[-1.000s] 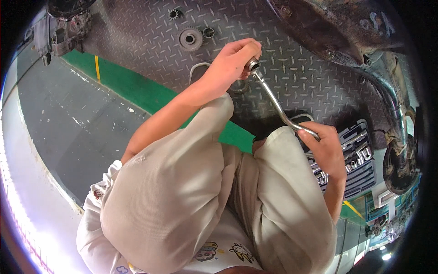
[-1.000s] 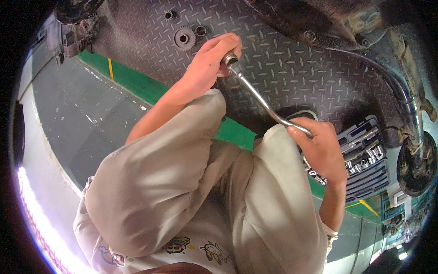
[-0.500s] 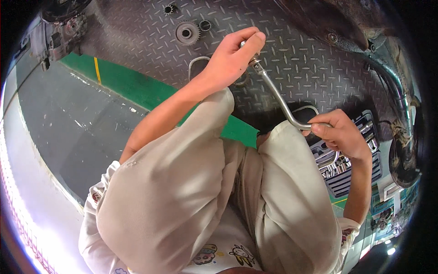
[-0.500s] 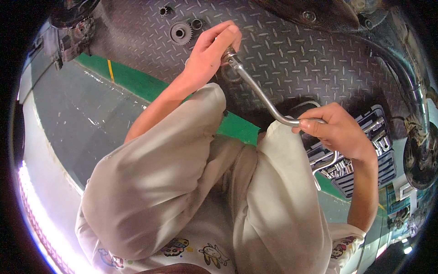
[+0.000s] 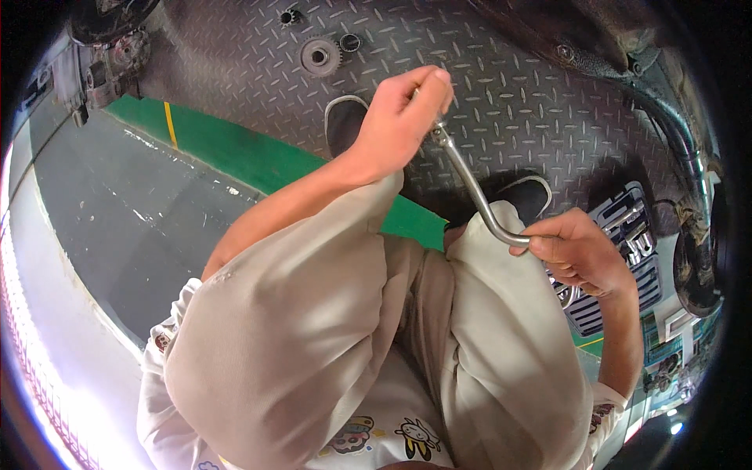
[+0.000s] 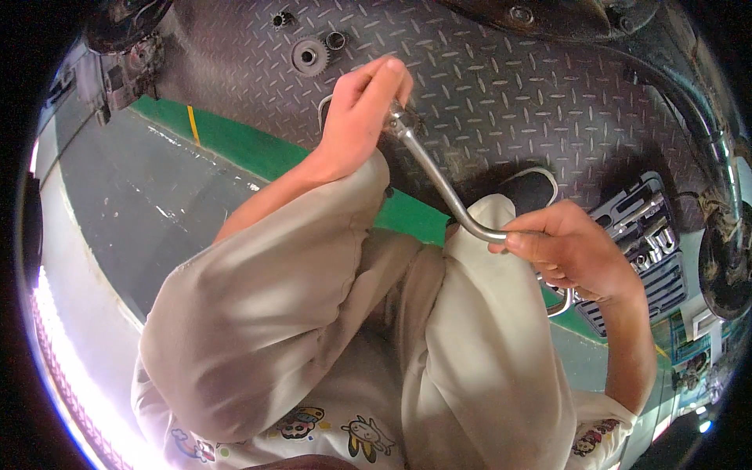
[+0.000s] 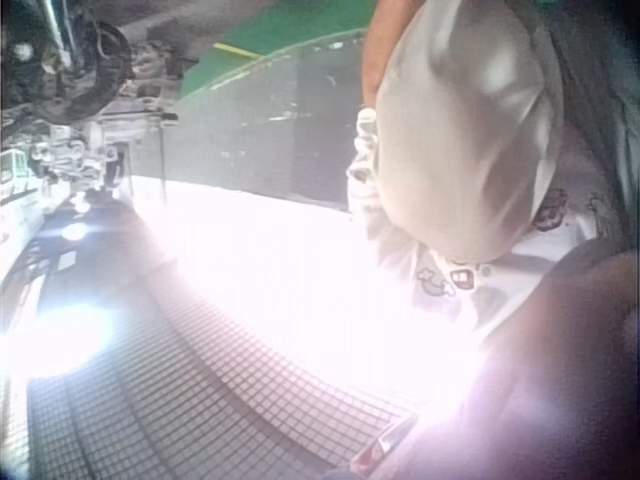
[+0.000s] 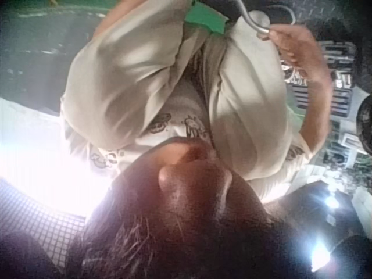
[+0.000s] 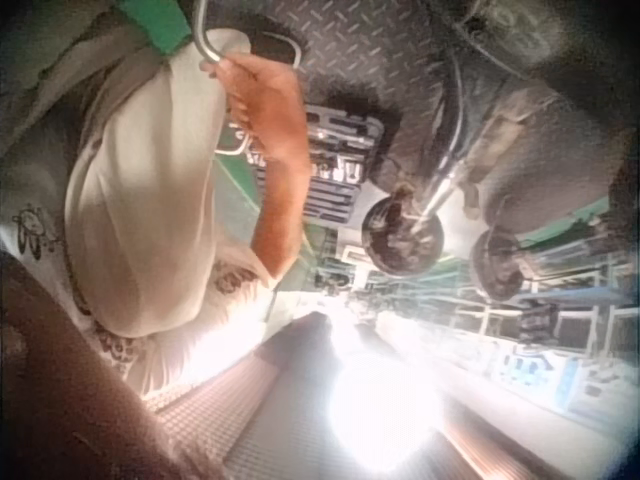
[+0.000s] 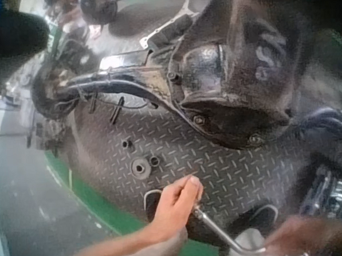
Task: The person opens a tool case, selects a socket and wrench, and proceeds to loosen and remove bolts from a vehicle axle assembly using the tool and their hands.
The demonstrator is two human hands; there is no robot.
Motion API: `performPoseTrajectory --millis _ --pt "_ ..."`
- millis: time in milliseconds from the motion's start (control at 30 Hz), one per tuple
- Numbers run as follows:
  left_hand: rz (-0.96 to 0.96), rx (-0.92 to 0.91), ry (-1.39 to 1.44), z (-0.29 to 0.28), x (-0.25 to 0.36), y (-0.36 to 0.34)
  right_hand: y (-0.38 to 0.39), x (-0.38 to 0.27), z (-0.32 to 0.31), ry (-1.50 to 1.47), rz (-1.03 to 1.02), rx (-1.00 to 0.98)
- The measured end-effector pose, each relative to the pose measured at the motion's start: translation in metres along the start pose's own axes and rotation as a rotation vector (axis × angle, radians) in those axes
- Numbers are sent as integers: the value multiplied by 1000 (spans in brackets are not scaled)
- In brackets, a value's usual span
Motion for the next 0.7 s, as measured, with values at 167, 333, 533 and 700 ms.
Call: performPoseTrajectory --millis 167,333,533,700 --pt "60 30 28 4 13 1 15 -16 -1 279 -75 150" --pt "218 17 -150 1 10 8 9 -7 -3 150 -27 32" --pt "162 19 -62 5 -7 12 11 6 6 1 -16 32" --pt "106 20 -101 7 -8 10 5 12 -1 191 -93 112"
Point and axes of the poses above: each hand's wrist, its own y-axis away from the middle knuckle, its own z-axis out of the palm, x = y × z, the point moved 5 cm from there along -y, towards the middle knuckle, and after that the axes turned 7 degrees about y, right-handed, at the moved point
